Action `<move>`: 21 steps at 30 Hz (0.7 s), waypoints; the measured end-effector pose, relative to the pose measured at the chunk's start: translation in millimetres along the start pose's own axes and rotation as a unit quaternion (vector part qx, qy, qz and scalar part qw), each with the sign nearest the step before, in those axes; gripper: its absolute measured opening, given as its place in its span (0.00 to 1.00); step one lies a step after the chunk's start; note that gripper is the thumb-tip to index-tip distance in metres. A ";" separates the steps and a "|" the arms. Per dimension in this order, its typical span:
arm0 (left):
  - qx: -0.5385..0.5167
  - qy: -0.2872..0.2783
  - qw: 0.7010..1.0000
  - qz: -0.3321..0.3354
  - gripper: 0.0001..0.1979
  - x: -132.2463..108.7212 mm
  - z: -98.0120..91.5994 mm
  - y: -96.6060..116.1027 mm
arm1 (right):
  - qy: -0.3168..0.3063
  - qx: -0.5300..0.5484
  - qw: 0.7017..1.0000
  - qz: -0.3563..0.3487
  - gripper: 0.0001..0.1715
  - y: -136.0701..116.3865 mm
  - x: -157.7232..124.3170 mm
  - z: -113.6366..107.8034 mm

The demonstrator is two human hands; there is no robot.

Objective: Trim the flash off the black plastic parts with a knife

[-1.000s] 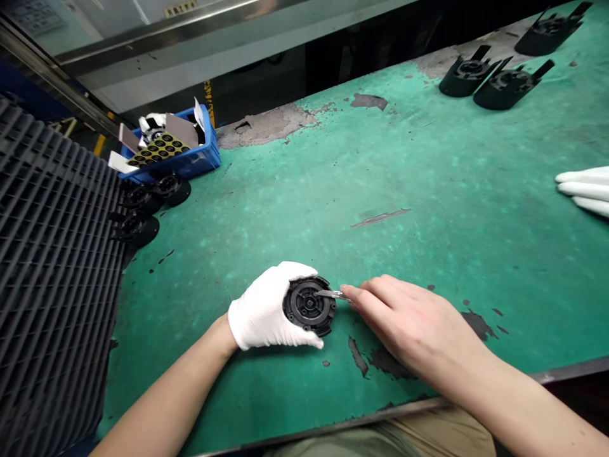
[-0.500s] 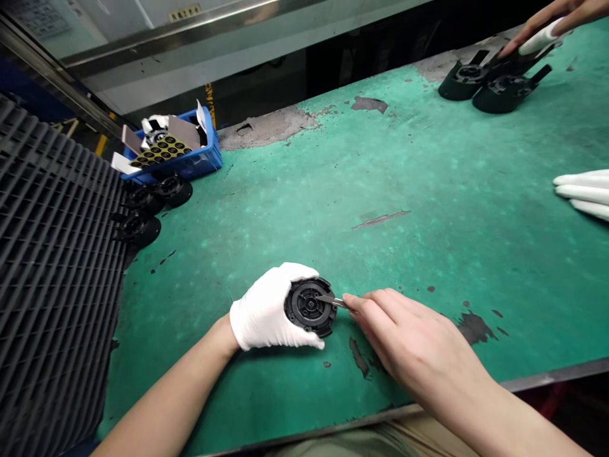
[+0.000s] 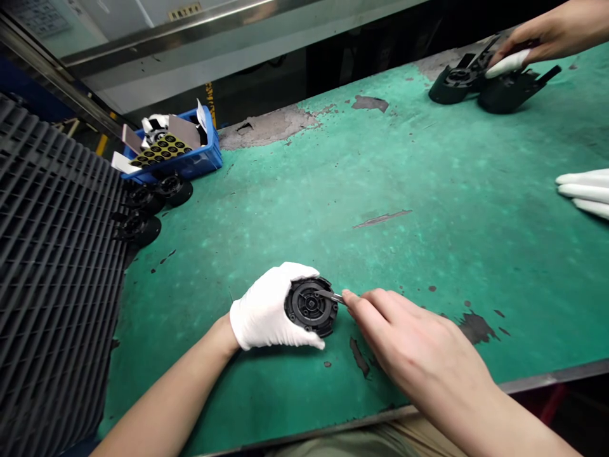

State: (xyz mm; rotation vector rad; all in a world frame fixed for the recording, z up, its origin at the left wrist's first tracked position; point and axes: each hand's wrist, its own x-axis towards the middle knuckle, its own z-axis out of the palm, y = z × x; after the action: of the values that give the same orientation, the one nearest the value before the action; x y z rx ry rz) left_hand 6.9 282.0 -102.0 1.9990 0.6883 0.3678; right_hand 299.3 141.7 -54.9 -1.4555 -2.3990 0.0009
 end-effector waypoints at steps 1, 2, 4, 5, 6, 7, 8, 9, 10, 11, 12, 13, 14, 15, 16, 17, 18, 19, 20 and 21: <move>-0.001 -0.002 1.000 -0.001 0.56 0.2 -0.3 0.4 | -0.002 -0.020 1.000 -0.004 0.28 -1.9 1.8 -2.7; 0.000 -0.005 1.000 -0.003 0.56 0.3 -0.6 0.8 | -0.003 -0.041 0.999 -0.009 0.30 -3.9 3.7 -5.3; 0.005 -0.011 1.000 -0.007 0.55 0.5 -0.7 1.1 | 0.000 -0.072 0.997 -0.021 0.35 -7.6 7.6 -9.5; 0.006 -0.010 1.000 -0.006 0.55 0.6 -0.6 1.0 | 0.004 -0.084 0.996 -0.026 0.37 -9.2 9.6 -10.9; 0.007 -0.009 1.000 -0.003 0.54 0.7 -0.5 0.8 | 0.006 -0.094 0.995 -0.031 0.38 -10.3 11.5 -12.0; 0.007 -0.007 1.000 0.001 0.54 0.8 -0.3 0.5 | 0.008 -0.101 0.994 -0.037 0.39 -11.0 13.4 -12.8; 0.006 -0.005 1.000 0.005 0.54 0.9 -0.1 0.3 | 0.009 -0.105 0.994 -0.042 0.39 -11.1 15.1 -13.4; 0.006 -0.003 1.000 0.009 0.53 1.1 -0.1 0.2 | 0.009 -0.106 0.993 -0.048 0.39 -10.6 16.5 -14.0; 0.006 -0.004 1.000 0.011 0.53 1.2 -0.1 0.2 | 0.007 -0.106 0.993 -0.056 0.39 -9.7 17.6 -14.6; 0.007 -0.006 1.000 0.011 0.52 1.4 -0.1 0.3 | 0.006 -0.106 0.992 -0.062 0.38 -8.3 18.5 -15.3; 0.007 -0.007 1.000 0.009 0.52 1.5 -0.3 0.5 | 0.004 -0.106 0.992 -0.068 0.38 -6.7 19.3 -15.9; 0.007 -0.008 1.000 0.007 0.52 1.5 -0.4 0.8 | 0.001 -0.107 0.992 -0.073 0.37 -4.7 19.8 -16.6; 0.007 -0.007 1.000 0.005 0.53 1.5 -0.4 1.1 | -0.002 -0.109 0.991 -0.079 0.37 -2.6 20.4 -17.1; 0.007 -0.006 1.000 0.005 0.53 1.4 -0.4 1.3 | -0.003 -0.113 0.990 -0.086 0.36 -0.2 20.9 -17.4; 0.007 -0.005 1.000 0.004 0.54 1.3 -0.3 1.4 | -0.003 -0.116 0.989 -0.094 0.35 2.4 21.5 -17.6; 0.006 -0.004 1.000 0.003 0.54 1.2 -0.3 1.5 | -0.001 -0.118 0.988 -0.103 0.34 5.2 22.1 -17.5; 0.006 -0.005 1.000 0.000 0.55 1.1 -0.2 1.6 | 0.000 -0.119 0.986 -0.112 0.33 8.1 22.8 -17.3; 0.006 -0.007 1.000 -0.003 0.55 1.1 -0.3 1.8 | 0.003 -0.119 0.985 -0.121 0.32 11.2 23.7 -16.9; 0.005 -0.010 1.000 -0.007 0.56 1.2 -0.5 2.0 | 0.004 -0.118 0.985 -0.129 0.32 14.4 24.8 -16.6; 0.006 -0.013 1.000 -0.010 0.55 1.2 -0.7 2.3 | 0.003 -0.115 0.984 -0.137 0.33 17.5 26.1 -16.4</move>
State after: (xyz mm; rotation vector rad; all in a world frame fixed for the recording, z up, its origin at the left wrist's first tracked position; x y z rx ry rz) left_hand 8.2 282.4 -99.7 2.0030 0.6968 0.3264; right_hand 308.0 169.7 -35.1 -1.1989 -2.6450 -0.3560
